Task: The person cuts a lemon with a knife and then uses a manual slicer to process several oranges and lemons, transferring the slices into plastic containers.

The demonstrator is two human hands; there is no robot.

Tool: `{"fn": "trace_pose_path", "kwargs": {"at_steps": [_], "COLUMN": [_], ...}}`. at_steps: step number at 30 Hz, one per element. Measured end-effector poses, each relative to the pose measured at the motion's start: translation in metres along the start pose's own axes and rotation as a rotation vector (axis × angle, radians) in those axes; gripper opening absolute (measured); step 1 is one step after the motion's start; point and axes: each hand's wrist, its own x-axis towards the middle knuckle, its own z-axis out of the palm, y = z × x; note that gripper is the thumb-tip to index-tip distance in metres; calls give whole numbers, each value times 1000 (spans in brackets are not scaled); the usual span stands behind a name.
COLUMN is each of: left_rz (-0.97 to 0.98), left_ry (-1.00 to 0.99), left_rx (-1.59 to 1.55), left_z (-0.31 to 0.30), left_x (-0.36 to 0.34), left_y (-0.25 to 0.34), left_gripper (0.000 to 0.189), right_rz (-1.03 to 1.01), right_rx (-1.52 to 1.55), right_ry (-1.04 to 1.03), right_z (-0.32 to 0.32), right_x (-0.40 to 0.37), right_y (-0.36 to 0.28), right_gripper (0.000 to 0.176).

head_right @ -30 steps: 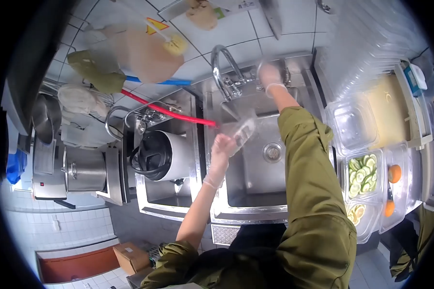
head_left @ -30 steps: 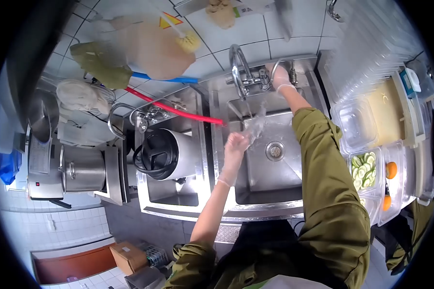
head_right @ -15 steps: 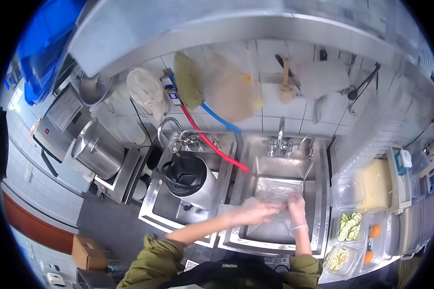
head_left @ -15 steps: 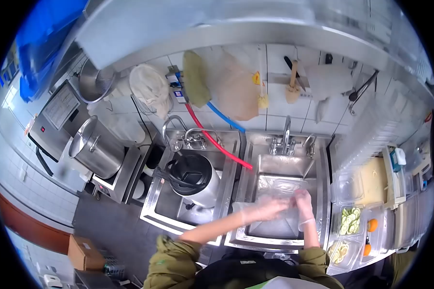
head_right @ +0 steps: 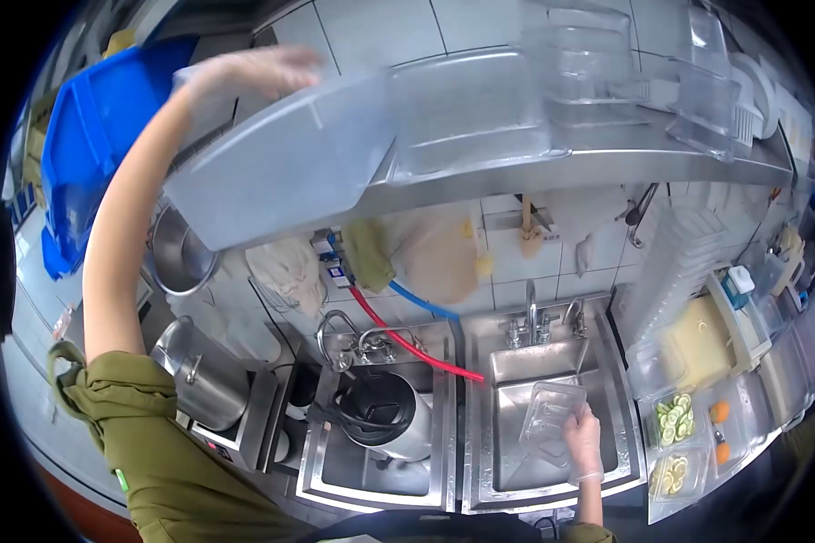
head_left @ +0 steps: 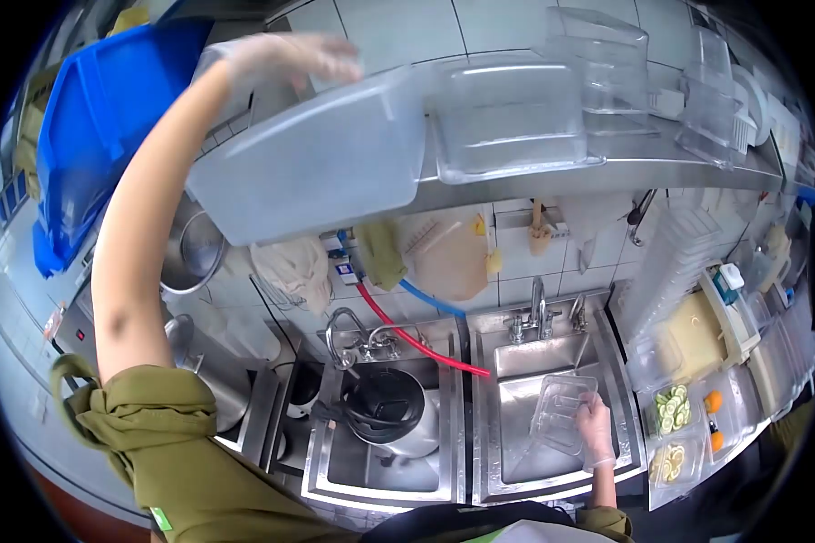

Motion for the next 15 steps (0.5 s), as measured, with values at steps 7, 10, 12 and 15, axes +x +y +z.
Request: {"fn": "trace_pose_path", "kwargs": {"at_steps": [7,10,12,15], "left_rz": [5,-76,-127,-241], "left_ry": [-350,-140,-162,516], "left_rx": [106,451,767,182], "left_z": [42,28,-1,-34], "left_x": [67,69,92,60], "left_y": [-6,-16,-58,-80], "left_gripper": [46,27,24,14], "right_rz": [83,156,195,271], "right_rx": [305,328,273,297], "right_ry": [53,2,-34,-62], "right_z": [3,1,-6,-11], "right_x": [-15,-18,-19,-24], "right_y": [-45,-50,-55,-64], "right_gripper": [30,30,33,38]}}
